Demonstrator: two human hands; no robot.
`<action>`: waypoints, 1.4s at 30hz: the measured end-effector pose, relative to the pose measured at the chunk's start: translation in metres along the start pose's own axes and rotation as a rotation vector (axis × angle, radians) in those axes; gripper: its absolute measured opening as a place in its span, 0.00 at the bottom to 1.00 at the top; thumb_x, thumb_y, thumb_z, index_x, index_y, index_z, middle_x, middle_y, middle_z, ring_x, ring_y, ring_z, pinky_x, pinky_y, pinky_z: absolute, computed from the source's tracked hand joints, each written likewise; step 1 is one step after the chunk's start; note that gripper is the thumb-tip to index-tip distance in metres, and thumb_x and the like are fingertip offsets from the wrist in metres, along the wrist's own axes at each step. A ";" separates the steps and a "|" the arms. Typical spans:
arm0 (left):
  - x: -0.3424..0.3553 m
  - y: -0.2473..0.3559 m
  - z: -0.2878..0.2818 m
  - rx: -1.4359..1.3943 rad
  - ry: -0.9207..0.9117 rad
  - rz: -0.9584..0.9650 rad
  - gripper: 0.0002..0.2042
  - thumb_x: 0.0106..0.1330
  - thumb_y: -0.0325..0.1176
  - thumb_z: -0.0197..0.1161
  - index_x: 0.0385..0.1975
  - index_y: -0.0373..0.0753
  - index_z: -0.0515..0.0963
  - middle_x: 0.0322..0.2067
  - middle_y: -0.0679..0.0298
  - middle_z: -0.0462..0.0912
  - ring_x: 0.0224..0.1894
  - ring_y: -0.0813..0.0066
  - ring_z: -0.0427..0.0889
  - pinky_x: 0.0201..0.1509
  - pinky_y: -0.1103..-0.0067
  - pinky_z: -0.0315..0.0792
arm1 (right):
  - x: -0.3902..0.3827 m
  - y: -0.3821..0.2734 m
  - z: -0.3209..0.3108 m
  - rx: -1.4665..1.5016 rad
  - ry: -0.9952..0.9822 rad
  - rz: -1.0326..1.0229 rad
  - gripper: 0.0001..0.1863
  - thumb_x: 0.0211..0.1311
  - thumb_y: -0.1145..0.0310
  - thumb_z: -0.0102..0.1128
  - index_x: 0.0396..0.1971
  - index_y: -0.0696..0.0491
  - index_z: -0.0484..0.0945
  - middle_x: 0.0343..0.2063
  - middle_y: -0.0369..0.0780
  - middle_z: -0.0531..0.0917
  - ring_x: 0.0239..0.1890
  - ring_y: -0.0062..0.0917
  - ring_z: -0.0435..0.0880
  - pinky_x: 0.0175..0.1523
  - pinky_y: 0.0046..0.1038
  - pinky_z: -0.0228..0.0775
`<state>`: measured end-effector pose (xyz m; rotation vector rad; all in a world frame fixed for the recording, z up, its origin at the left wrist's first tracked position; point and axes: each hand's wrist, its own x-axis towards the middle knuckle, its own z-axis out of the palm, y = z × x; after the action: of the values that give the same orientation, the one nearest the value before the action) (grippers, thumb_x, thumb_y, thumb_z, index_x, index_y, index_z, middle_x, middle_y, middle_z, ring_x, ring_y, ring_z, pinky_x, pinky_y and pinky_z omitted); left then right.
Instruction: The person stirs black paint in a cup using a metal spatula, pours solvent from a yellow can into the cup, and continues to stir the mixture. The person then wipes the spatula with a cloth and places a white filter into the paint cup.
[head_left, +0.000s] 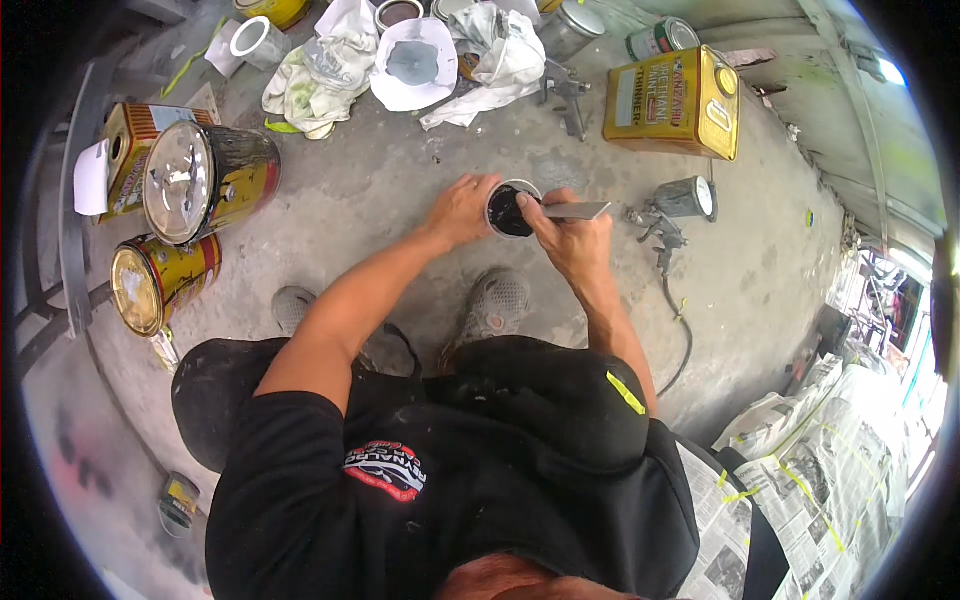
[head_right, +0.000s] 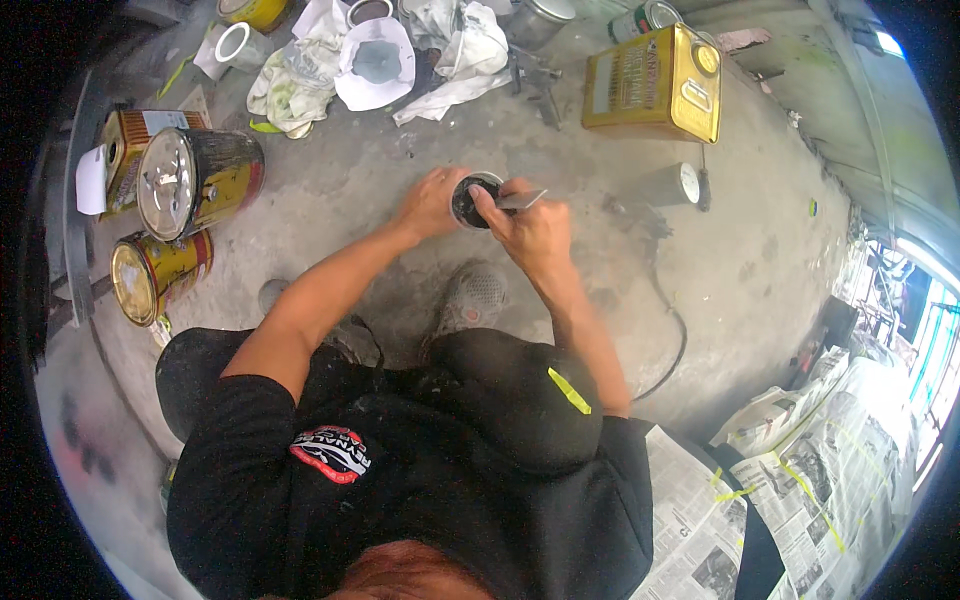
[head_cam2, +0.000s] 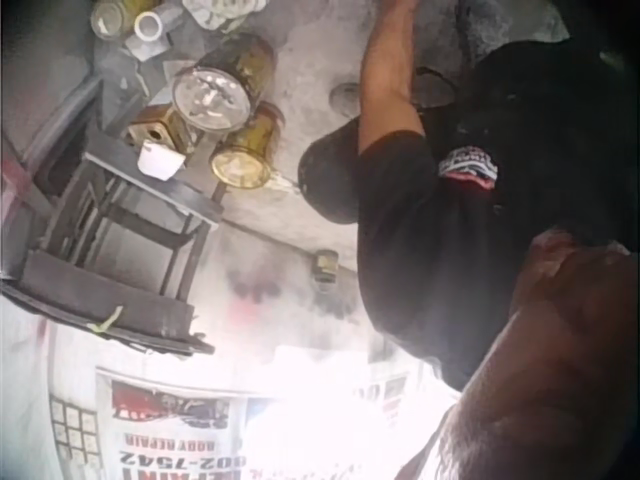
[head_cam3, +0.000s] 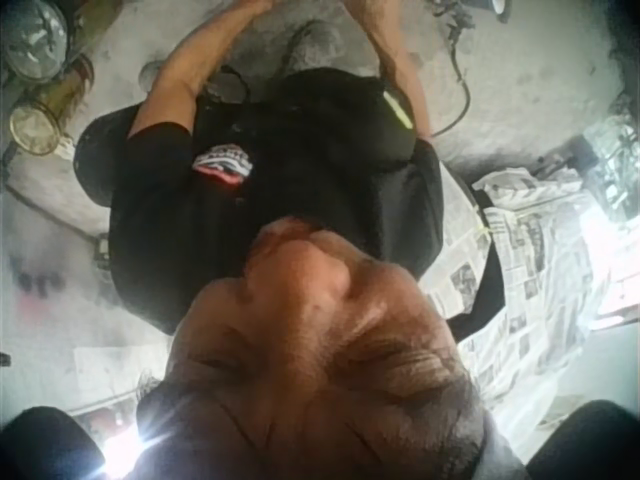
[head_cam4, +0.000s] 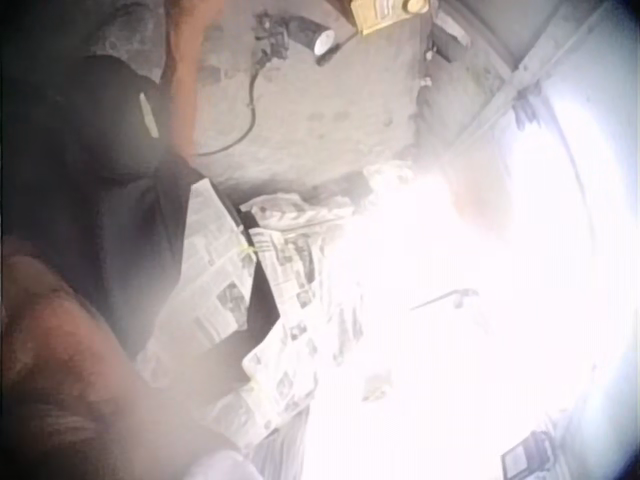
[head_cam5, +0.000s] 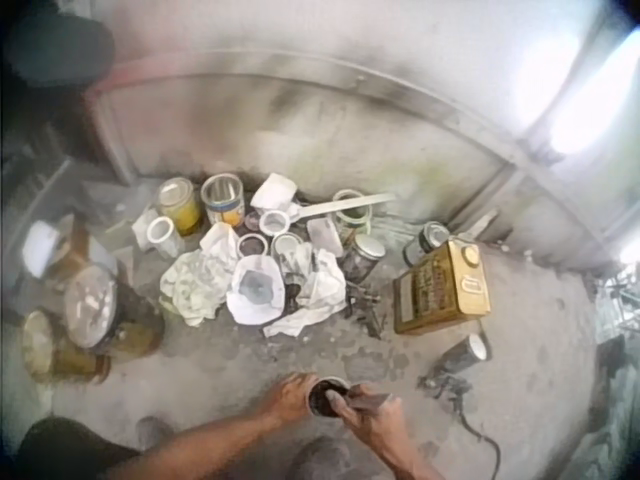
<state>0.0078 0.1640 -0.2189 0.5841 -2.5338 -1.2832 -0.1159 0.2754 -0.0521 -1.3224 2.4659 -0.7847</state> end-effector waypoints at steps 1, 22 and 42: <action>0.001 0.000 -0.002 0.006 0.000 -0.001 0.32 0.48 0.37 0.76 0.53 0.42 0.69 0.47 0.53 0.82 0.53 0.50 0.78 0.56 0.62 0.74 | 0.001 0.000 -0.003 0.006 0.002 -0.001 0.17 0.57 0.59 0.75 0.24 0.57 0.81 0.13 0.39 0.78 0.15 0.22 0.76 0.22 0.27 0.68; 0.003 -0.001 -0.007 -0.027 -0.031 0.066 0.35 0.46 0.37 0.77 0.56 0.43 0.69 0.45 0.54 0.83 0.53 0.51 0.79 0.58 0.62 0.73 | -0.007 0.011 0.014 0.220 -0.085 0.103 0.11 0.68 0.64 0.60 0.41 0.56 0.82 0.24 0.50 0.84 0.27 0.42 0.86 0.33 0.37 0.76; 0.011 -0.010 -0.008 -0.015 0.130 -0.081 0.35 0.43 0.40 0.79 0.55 0.45 0.72 0.46 0.56 0.83 0.52 0.50 0.78 0.56 0.61 0.72 | 0.007 0.000 0.005 0.215 -0.160 0.072 0.13 0.73 0.62 0.55 0.44 0.56 0.82 0.25 0.48 0.83 0.29 0.39 0.84 0.35 0.33 0.74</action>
<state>0.0039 0.1482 -0.2214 0.7482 -2.4159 -1.2467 -0.1176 0.2674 -0.0556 -1.1649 2.2222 -0.8630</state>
